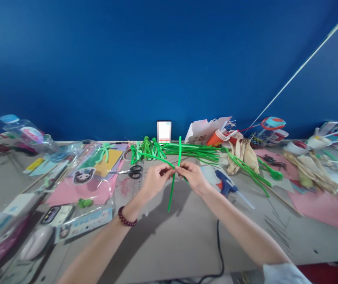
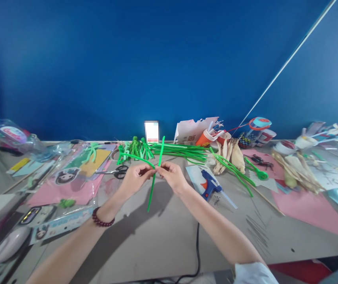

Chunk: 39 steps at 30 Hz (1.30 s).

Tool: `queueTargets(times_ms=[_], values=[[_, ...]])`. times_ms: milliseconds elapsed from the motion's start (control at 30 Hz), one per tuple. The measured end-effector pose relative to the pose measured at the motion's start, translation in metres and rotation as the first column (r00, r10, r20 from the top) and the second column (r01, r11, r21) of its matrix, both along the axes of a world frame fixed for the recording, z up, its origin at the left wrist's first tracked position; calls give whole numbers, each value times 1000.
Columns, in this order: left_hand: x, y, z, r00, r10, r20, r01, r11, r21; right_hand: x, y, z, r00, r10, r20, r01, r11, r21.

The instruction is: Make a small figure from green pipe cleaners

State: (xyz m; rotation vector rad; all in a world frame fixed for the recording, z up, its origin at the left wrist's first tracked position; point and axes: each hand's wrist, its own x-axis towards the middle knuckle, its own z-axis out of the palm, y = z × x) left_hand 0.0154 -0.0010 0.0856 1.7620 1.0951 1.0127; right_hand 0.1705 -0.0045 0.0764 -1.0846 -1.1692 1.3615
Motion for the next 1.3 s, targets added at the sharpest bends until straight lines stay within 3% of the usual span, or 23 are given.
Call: queueTargets(times_ms=[167,400,600,700,800,933,1167,1300], values=[[3,-2,-1,994,55,98,-52,998,-35,-2,2,-6,987,-12,-161,-3,995,-95],[-2,6,0,951,73,299,3,969,-245,0,0,1,998,-7,66,5,1000,19],[1,10,-10,922,157,353,-53,957,-287,0,1,-5,990,137,-28,-138,990,-9],[2,10,-12,904,172,392,-34,942,-335,1,2,-8,994,106,12,-105,993,-55],[3,9,-12,885,141,445,32,933,-359,2,-1,-5,986,81,142,-73,996,-60],[2,7,-12,875,106,473,97,918,-385,3,-4,2,959,147,244,-148,989,-15],[2,8,-14,906,87,414,88,918,-387,3,-5,5,939,194,283,-185,981,-57],[-5,11,-13,901,-33,433,209,906,-367,3,-6,9,946,239,219,-225,970,-87]])
